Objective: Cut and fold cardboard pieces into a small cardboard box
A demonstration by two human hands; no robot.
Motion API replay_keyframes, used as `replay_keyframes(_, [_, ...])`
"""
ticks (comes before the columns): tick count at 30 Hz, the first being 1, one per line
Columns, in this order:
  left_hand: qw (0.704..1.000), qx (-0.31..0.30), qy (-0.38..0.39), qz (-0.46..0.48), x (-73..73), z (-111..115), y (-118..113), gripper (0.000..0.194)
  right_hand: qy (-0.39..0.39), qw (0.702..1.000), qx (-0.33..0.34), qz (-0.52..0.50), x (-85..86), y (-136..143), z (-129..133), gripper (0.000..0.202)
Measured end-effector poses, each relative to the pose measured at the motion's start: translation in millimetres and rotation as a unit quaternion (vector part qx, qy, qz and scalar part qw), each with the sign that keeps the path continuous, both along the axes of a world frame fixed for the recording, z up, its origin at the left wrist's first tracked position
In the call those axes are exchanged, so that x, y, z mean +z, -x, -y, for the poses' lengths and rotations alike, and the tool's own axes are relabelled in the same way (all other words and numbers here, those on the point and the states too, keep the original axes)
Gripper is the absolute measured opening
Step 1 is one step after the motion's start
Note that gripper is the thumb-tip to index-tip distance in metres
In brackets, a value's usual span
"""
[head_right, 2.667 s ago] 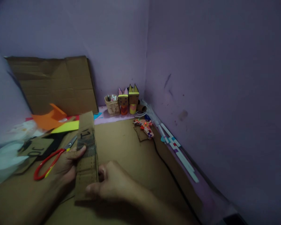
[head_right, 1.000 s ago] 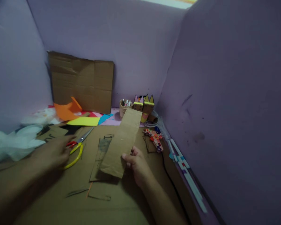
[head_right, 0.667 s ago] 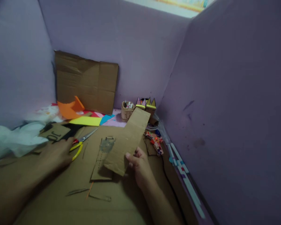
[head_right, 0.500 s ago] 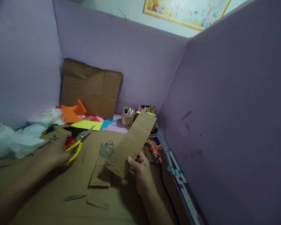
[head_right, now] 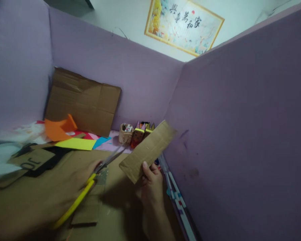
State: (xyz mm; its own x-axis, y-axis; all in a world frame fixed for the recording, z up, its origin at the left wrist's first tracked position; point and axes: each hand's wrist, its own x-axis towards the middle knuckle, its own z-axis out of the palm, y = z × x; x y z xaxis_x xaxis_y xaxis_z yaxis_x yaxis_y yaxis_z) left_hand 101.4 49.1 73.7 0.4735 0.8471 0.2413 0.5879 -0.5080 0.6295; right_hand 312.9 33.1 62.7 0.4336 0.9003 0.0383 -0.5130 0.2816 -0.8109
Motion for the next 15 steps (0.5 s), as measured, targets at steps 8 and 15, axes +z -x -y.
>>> replay_keyframes(8, [0.997,-0.004,-0.026,-0.066,-40.2,11.9,-4.6,0.063,-0.019,0.999,-0.029,-0.013,1.9,-3.0,13.7,0.026])
replay_keyframes(15, [0.997,-0.032,0.017,-0.065,-19.3,26.0,4.8,0.064,-0.04,0.998,-0.032,0.023,-5.6,12.4,19.0,0.023])
